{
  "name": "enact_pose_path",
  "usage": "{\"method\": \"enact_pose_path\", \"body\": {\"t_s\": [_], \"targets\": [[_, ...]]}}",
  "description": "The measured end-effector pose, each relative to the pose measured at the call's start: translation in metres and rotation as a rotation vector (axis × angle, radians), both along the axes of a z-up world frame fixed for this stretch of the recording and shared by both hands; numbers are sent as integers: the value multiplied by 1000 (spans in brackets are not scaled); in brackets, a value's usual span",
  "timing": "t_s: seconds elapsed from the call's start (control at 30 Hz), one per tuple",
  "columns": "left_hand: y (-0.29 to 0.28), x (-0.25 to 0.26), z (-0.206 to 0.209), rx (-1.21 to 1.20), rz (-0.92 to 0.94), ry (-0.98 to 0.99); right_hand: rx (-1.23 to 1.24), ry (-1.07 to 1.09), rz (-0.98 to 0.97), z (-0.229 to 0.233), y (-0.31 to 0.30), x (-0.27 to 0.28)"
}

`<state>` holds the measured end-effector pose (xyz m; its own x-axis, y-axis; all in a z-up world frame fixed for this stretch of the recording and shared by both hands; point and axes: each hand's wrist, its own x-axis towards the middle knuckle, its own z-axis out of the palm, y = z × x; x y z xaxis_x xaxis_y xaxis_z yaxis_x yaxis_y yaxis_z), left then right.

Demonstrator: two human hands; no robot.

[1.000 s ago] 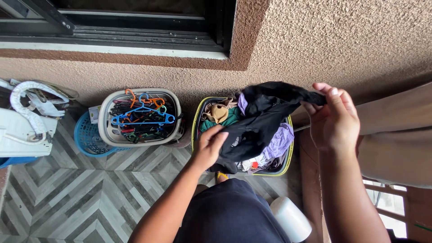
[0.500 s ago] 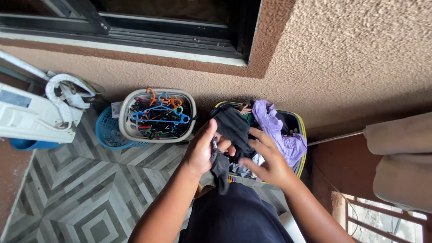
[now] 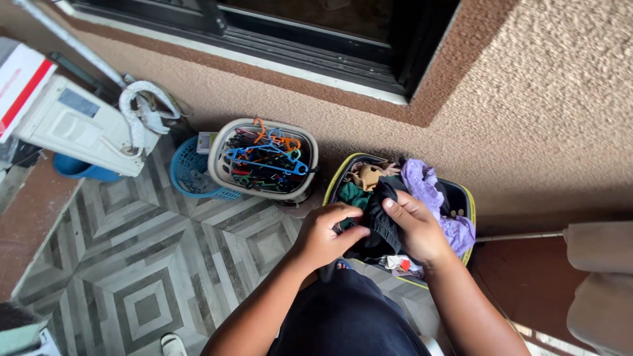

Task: Hanging various pieces of laundry on a drying rack and hangers.

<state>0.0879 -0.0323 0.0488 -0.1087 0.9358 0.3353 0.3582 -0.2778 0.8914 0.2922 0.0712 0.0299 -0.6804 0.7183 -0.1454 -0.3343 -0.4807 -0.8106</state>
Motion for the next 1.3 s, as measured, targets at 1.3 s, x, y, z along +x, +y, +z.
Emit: {"method": "enact_pose_path", "body": {"t_s": [1.3], "targets": [[-376, -222, 20, -307, 1106, 424, 1652, -1264, 177, 99, -133, -170]]}}
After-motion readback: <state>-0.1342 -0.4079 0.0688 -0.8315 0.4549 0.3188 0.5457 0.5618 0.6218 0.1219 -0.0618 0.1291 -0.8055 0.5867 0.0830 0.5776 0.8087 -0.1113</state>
